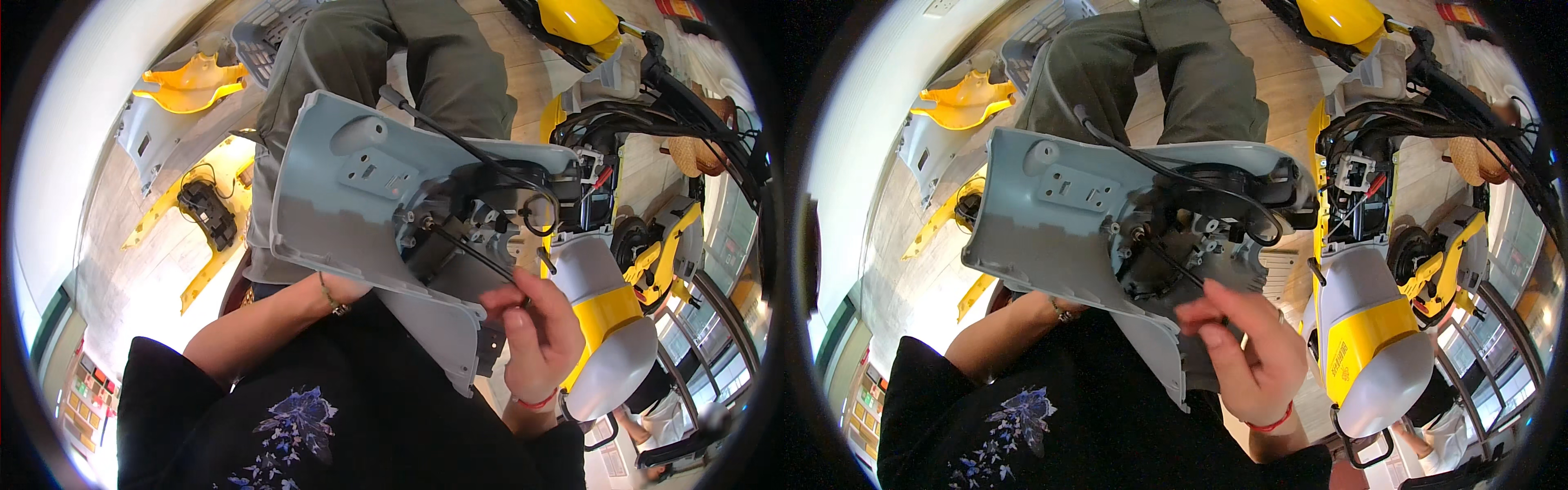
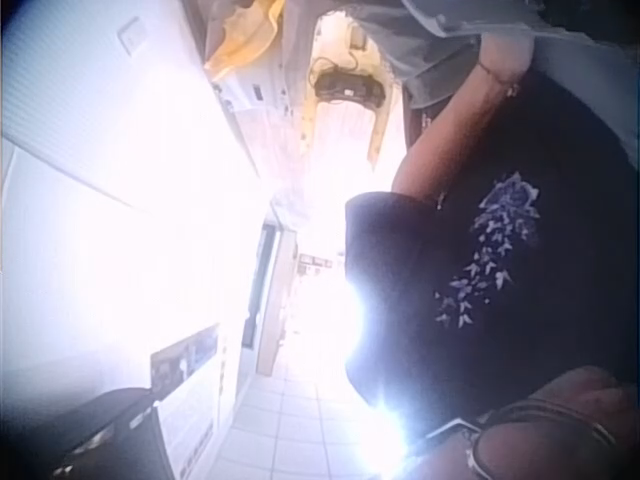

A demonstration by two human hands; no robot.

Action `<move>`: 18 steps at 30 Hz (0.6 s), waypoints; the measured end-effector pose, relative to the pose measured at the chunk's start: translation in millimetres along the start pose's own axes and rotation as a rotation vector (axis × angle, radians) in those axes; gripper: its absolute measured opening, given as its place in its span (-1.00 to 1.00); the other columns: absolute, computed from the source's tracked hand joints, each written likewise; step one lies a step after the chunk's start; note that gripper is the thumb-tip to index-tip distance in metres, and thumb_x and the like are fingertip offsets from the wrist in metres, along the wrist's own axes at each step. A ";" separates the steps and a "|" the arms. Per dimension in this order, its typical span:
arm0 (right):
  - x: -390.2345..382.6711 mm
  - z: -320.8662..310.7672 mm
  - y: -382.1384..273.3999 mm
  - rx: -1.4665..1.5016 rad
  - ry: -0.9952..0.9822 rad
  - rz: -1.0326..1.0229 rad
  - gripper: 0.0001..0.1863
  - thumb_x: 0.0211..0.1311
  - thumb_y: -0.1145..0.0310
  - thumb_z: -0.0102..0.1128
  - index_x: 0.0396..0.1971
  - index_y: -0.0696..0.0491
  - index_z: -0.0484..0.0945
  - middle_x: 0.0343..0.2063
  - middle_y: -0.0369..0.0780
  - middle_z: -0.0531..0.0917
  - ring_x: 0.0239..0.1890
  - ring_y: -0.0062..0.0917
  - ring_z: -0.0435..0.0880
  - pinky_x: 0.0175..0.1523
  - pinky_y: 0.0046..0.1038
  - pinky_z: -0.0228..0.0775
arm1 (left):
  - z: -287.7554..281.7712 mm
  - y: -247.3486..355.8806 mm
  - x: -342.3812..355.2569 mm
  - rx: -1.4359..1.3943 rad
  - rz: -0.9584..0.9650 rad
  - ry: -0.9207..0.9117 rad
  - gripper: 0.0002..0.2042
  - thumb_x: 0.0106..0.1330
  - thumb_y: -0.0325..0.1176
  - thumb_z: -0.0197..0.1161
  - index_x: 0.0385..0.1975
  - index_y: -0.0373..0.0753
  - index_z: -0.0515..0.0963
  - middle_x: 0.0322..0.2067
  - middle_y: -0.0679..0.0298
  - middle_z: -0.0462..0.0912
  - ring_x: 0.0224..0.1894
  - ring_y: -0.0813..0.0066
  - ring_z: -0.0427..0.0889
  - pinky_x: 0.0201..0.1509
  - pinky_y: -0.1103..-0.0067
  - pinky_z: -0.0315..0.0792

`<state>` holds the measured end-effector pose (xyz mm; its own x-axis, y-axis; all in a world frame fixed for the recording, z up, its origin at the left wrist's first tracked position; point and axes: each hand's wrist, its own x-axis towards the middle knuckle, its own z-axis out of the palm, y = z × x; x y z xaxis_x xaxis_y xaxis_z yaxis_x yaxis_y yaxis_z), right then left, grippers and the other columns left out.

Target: Repairing or assembling a motorcycle plastic fairing component and its internal wiring/hardware.

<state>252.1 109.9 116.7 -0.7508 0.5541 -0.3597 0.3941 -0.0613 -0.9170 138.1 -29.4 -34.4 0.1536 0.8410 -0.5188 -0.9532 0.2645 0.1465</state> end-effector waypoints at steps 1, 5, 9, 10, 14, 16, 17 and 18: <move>4.7 -3.0 -0.5 0.000 0.001 -0.004 -0.65 0.17 0.53 0.22 0.00 0.20 0.52 -0.32 -0.14 0.66 -0.25 -0.44 0.64 -0.19 -0.51 0.41 | 0.3 0.6 -0.1 0.003 0.001 -0.002 -0.66 0.52 -0.17 -0.06 -0.06 -0.32 0.53 -0.25 0.26 0.61 -0.18 0.54 0.54 -0.04 0.56 0.44; 28.8 -18.2 -13.2 -0.792 -0.228 -0.635 -0.68 0.02 0.62 0.18 -0.16 0.13 0.62 -0.24 -0.16 0.71 -0.15 -0.29 0.69 -0.22 -0.44 0.46 | 0.6 1.6 -2.2 0.006 -0.004 -0.004 -0.66 0.52 -0.17 -0.06 -0.07 -0.32 0.53 -0.25 0.26 0.61 -0.18 0.54 0.54 -0.04 0.56 0.44; 21.7 -7.9 -3.1 -0.593 -0.196 -0.543 -0.83 0.06 0.60 0.17 -0.31 0.13 0.63 -0.24 -0.09 0.69 -0.17 -0.28 0.68 -0.21 -0.43 0.49 | 2.0 1.3 -3.6 0.002 0.001 -0.008 -0.65 0.52 -0.17 -0.06 -0.07 -0.33 0.54 -0.25 0.26 0.61 -0.19 0.54 0.54 -0.04 0.56 0.44; 12.6 -1.7 3.4 -0.324 -0.095 -0.372 -0.88 0.11 0.57 0.17 -0.33 0.14 0.61 -0.23 -0.06 0.68 -0.18 -0.30 0.67 -0.21 -0.44 0.50 | 3.5 0.6 -3.2 0.001 0.003 -0.009 -0.65 0.52 -0.17 -0.07 -0.07 -0.33 0.54 -0.25 0.26 0.61 -0.19 0.54 0.54 -0.04 0.56 0.44; 2.8 33.3 1.5 0.559 0.317 0.446 -0.74 0.47 0.35 -0.12 -0.19 0.20 0.52 -0.21 -0.05 0.61 -0.24 -0.46 0.62 -0.27 -0.50 0.48 | -1.0 2.4 -5.1 0.001 0.005 -0.005 -0.65 0.52 -0.17 -0.07 -0.08 -0.33 0.54 -0.26 0.26 0.61 -0.19 0.54 0.54 -0.04 0.56 0.44; 0.7 38.0 1.6 0.502 0.400 0.479 -0.67 0.51 0.27 -0.19 -0.13 0.22 0.48 -0.37 -0.14 0.60 -0.40 -0.53 0.59 -0.40 -0.55 0.39 | -3.6 -0.2 -10.5 -0.002 -0.012 -0.006 -0.65 0.52 -0.17 -0.07 -0.08 -0.33 0.54 -0.26 0.27 0.61 -0.19 0.54 0.54 -0.05 0.57 0.44; -3.4 21.0 8.3 0.487 0.217 0.532 -0.66 0.50 0.24 -0.17 -0.12 0.22 0.48 -0.45 -0.19 0.57 -0.50 -0.59 0.52 -0.46 -0.58 0.30 | 0.3 0.8 -8.6 0.011 -0.021 -0.001 -0.65 0.52 -0.17 -0.07 -0.08 -0.33 0.54 -0.26 0.27 0.61 -0.19 0.54 0.54 -0.05 0.57 0.44; -7.2 9.7 12.1 0.467 0.034 0.577 -0.65 0.50 0.22 -0.14 -0.12 0.22 0.47 -0.54 -0.25 0.54 -0.60 -0.65 0.45 -0.52 -0.62 0.21 | 4.3 1.8 -6.7 0.025 -0.030 0.002 -0.65 0.52 -0.17 -0.07 -0.08 -0.33 0.54 -0.26 0.27 0.61 -0.19 0.54 0.54 -0.05 0.57 0.44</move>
<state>257.1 97.2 106.5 -0.4729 0.3519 -0.8078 0.4484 -0.6931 -0.5644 136.5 -32.5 -27.1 0.1812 0.8317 -0.5248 -0.9416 0.3008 0.1517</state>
